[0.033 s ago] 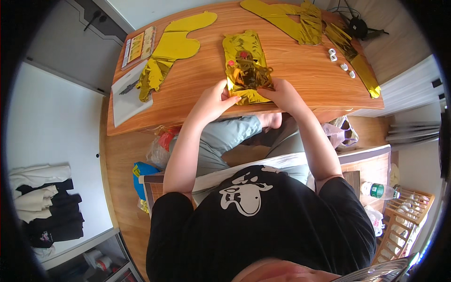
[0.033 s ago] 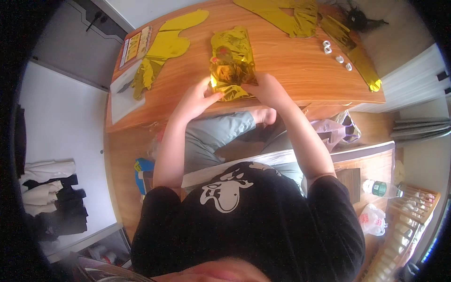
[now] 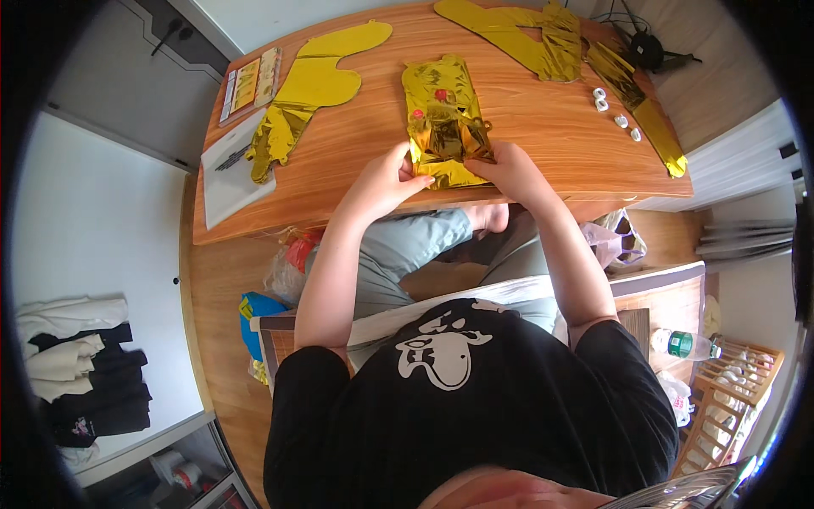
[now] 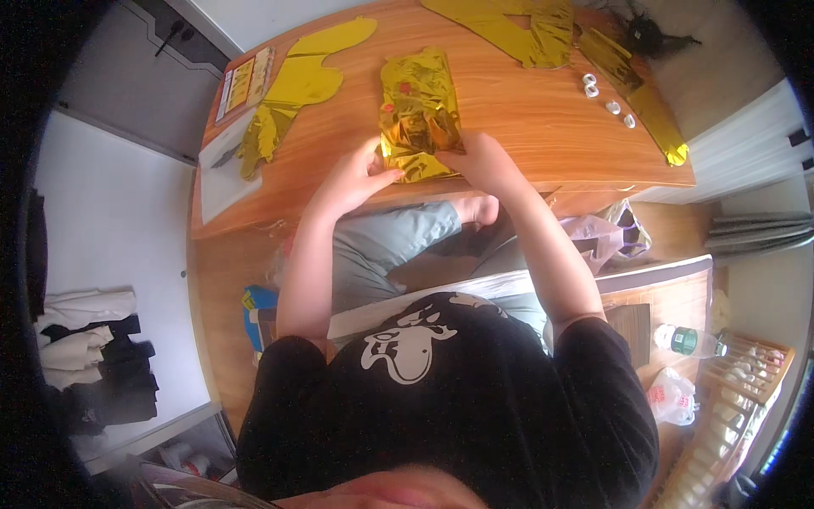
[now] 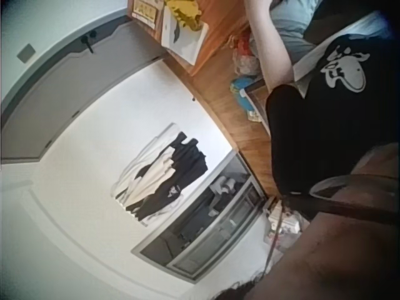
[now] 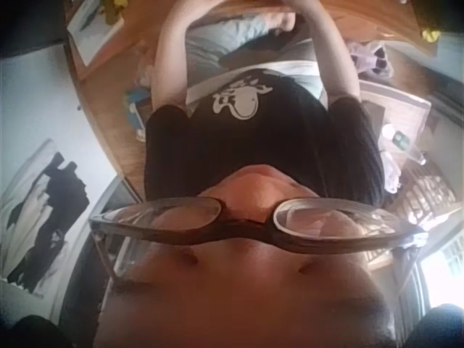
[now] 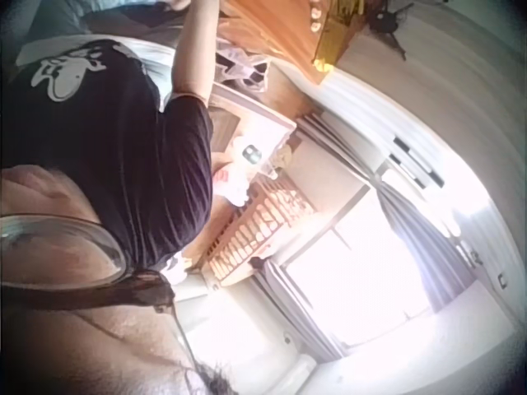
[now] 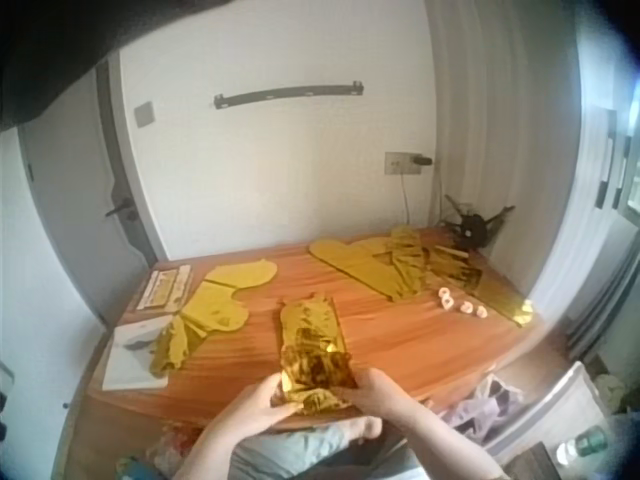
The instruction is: The person lays out deflated foil balloons on a desk and folds one of the foil balloons into a compact square by hand.
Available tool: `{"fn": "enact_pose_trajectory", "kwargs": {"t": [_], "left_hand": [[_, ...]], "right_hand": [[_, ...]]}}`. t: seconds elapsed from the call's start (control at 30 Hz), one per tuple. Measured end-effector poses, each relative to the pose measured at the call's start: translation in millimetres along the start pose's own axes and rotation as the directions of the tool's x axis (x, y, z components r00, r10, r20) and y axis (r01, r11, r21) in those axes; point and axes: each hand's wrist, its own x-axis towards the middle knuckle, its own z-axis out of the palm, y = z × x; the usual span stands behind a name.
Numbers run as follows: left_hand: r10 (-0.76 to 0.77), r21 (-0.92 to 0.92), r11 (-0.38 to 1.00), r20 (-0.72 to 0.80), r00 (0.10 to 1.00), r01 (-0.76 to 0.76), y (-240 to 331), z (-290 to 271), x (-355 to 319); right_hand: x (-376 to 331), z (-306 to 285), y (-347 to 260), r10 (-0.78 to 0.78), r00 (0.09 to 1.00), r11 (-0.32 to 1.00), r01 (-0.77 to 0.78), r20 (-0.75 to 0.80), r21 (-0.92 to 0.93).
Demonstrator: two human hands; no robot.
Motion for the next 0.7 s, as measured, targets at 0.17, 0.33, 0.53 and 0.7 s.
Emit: {"fn": "enact_pose_trajectory", "kwargs": {"t": [0.17,0.33,0.53,0.7], "left_hand": [[-0.05,0.084,0.995,0.055,0.997,0.045,-4,0,4],[-0.053,0.071,0.996,-0.016,0.998,0.054,-12,4,1],[-0.018,0.055,0.998,-0.192,0.981,0.029,-5,15,-11],[0.307,0.14,0.951,-0.325,0.895,-0.275,-23,29,-27]], "right_hand": [[3,-1,-6,0.092,0.995,0.996,-0.093,0.032,0.005],[9,-2,-10,0.152,0.986,0.985,-0.157,0.075,0.072],[15,-3,-12,0.217,0.974,0.975,-0.22,0.072,0.029],[16,-1,-16,0.205,0.977,0.978,-0.204,0.051,-0.038]]}}
